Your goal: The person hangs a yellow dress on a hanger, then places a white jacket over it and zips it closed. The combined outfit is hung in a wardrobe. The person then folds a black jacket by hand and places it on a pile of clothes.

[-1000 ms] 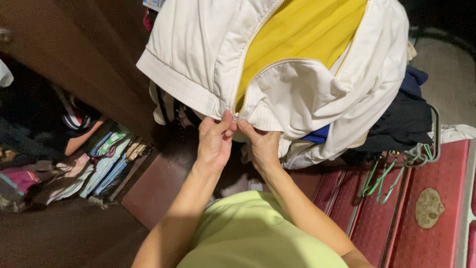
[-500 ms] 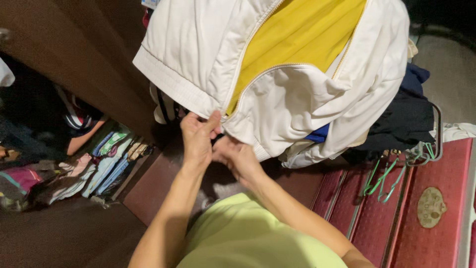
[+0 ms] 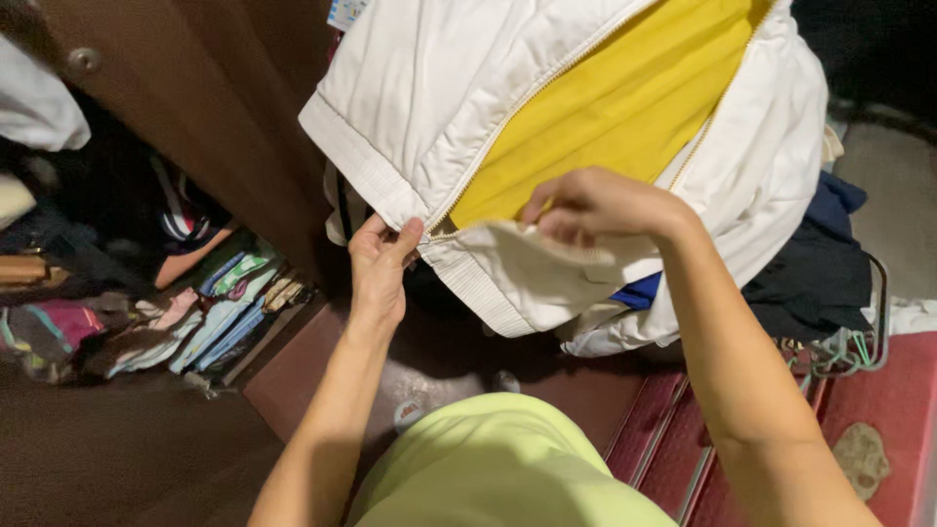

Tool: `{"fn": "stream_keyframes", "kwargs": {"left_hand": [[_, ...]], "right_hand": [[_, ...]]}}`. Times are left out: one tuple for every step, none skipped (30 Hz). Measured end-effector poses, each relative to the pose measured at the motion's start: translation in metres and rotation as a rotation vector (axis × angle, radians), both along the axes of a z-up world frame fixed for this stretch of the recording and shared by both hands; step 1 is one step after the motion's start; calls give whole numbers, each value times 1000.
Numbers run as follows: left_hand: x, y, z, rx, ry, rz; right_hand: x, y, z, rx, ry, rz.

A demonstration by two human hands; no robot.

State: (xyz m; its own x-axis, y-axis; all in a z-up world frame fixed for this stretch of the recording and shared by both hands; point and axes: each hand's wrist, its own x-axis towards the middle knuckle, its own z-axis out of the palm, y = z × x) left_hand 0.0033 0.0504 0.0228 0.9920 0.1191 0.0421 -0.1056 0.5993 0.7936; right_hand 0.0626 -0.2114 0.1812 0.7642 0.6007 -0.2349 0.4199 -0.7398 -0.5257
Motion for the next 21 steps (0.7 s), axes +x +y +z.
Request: {"fn": "stream_keyframes", "kwargs": {"left_hand": [[-2,-1,-1,2,7,10],[-3,-3,-1,-12,-1,7],[-4,-4,-1,-26,-10,5],[-5,-6,-1,-39,-20,1],[-5,-8,-1,-35,-14,14],[-4,-8,0,-29,-11,29],[-2,-9,1,-24,-8,43],[-3,-8,0,-11,-20,56],[-3,-8,0,3,-31,68],[-4,-7,-1,15,-41,81],[-6,-7,-2,35,-40,95],[-7,-9,-2,53,-39,110],[-8,-11,-2,72,-38,124],[-10,-13,-1,47,-42,129],[-12,-16,-1,21,-46,134],[-14,-18,-1,-4,-50,138],[-19,-22,-2,-8,-29,153],[-22,-25,-3,-11,-13,171],[-26,-27,-5,-15,3,189],[-31,-29,-9,49,0,180],[-34,-31,-13,114,-3,172]], "right_hand": [[1,12,-7,-95,68,14],[2,24,-13,-191,133,26],[5,36,-22,-18,33,120],[9,48,-33,156,-67,213],[11,58,-45,248,-11,269],[16,67,-57,341,43,328],[21,71,-67,432,99,386],[25,72,-77,471,221,377],[28,72,-86,507,345,366],[30,73,-94,540,471,353],[32,71,-100,504,518,313],[34,70,-104,465,564,273],[35,69,-107,426,608,233],[36,69,-107,400,572,249],[36,70,-108,374,535,265],[36,72,-107,350,498,280],[36,73,-106,378,481,300],[36,75,-103,408,459,323],[37,76,-100,437,438,347],[37,79,-96,422,436,300],[37,82,-92,408,434,254]]}}
